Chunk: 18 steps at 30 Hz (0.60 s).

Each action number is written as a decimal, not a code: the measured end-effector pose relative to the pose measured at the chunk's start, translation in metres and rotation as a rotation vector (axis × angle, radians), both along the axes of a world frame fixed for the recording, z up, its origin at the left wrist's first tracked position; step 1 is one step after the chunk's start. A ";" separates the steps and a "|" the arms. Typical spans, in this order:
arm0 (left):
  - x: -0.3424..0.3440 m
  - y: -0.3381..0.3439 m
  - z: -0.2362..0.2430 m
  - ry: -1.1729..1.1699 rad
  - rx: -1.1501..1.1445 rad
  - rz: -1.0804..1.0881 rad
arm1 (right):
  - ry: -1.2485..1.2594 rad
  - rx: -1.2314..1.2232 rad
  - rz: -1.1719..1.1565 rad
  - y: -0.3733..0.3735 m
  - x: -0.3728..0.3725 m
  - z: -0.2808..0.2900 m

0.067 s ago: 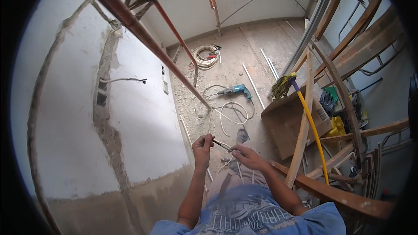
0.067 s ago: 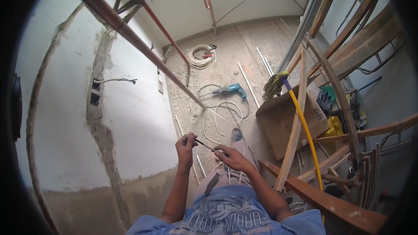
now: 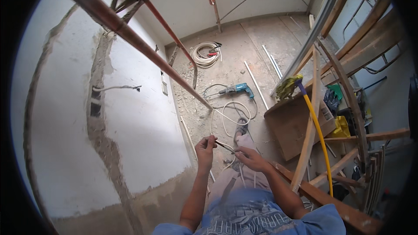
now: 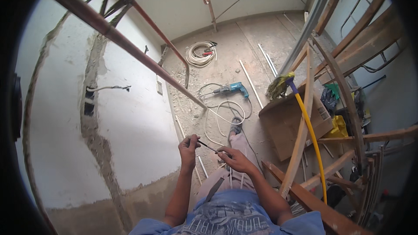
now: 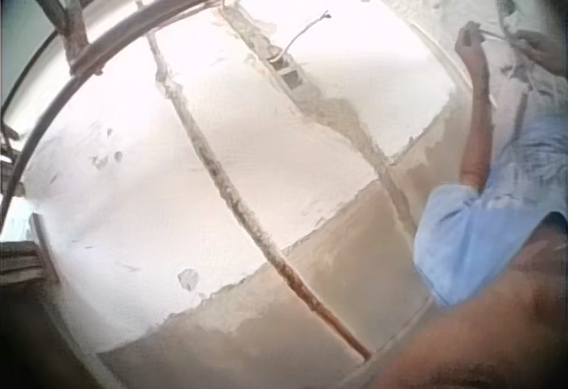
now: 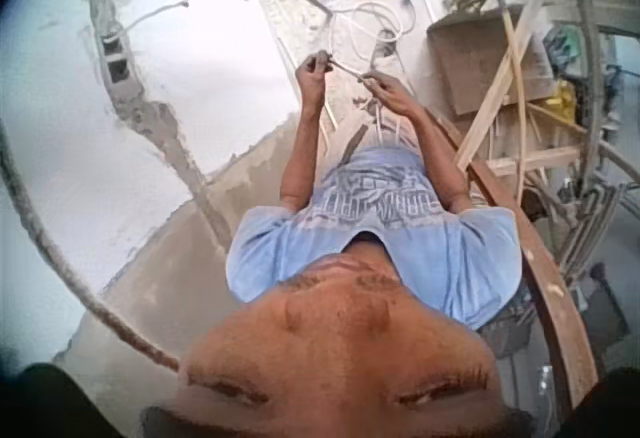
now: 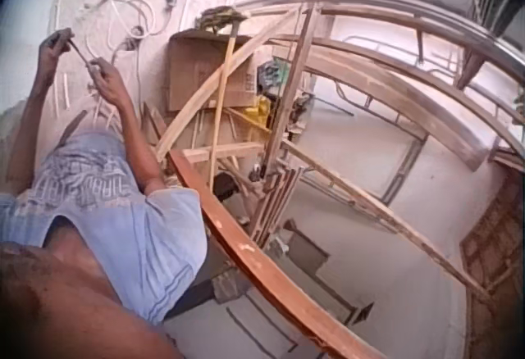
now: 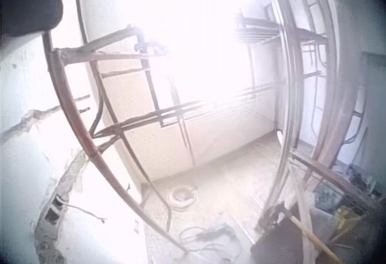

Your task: The person prepares electrical wiring in a ceiling gap by using a utility knife to strip insulation and pliers to bend the wires.

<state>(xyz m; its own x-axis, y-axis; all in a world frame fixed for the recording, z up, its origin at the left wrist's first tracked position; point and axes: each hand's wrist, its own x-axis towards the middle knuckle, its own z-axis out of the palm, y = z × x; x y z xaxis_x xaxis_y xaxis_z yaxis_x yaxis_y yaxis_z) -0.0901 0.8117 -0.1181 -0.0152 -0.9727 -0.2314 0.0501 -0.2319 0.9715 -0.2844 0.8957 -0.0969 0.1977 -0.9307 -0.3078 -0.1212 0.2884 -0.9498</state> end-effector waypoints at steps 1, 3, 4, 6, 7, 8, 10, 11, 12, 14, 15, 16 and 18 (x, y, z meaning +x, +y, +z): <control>-0.010 -0.018 -0.021 0.008 0.058 0.004 | 0.016 0.010 -0.001 -0.019 -0.008 -0.024; -0.031 -0.050 -0.063 0.008 0.153 0.001 | -0.091 0.132 -0.003 -0.052 -0.021 -0.076; -0.039 -0.063 -0.088 -0.035 0.207 -0.006 | -0.148 0.204 0.005 -0.069 -0.024 -0.101; -0.058 -0.089 -0.134 -0.196 0.289 -0.147 | -0.181 0.231 -0.141 -0.103 -0.028 -0.145; -0.075 -0.108 -0.151 -0.233 0.338 -0.252 | -0.171 0.323 -0.224 -0.118 -0.035 -0.166; -0.092 -0.128 -0.170 -0.268 0.393 -0.360 | -0.160 0.421 -0.306 -0.130 -0.041 -0.185; -0.121 -0.168 -0.181 -0.247 0.400 -0.515 | -0.267 0.527 -0.461 -0.164 -0.057 -0.194; -0.139 -0.191 -0.183 -0.198 0.385 -0.538 | -0.311 0.555 -0.523 -0.191 -0.068 -0.189; -0.155 -0.211 -0.185 -0.167 0.401 -0.537 | -0.344 0.582 -0.600 -0.212 -0.079 -0.185; -0.182 -0.261 -0.181 -0.125 0.477 -0.549 | -0.366 0.578 -0.614 -0.249 -0.102 -0.187; -0.194 -0.281 -0.179 -0.113 0.472 -0.526 | -0.380 0.561 -0.617 -0.265 -0.112 -0.187; -0.204 -0.299 -0.178 -0.106 0.463 -0.503 | -0.368 0.560 -0.629 -0.280 -0.120 -0.185; -0.227 -0.331 -0.163 -0.116 0.417 -0.464 | -0.351 0.541 -0.639 -0.308 -0.134 -0.174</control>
<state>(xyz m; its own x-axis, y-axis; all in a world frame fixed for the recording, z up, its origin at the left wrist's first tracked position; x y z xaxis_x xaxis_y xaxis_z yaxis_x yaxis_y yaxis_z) -0.3173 0.4804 -0.2813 -0.3661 -0.6986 -0.6148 -0.2464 -0.5643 0.7880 -0.4187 0.5875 -0.2709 -0.1419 -0.6407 -0.7545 0.4860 0.6190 -0.6170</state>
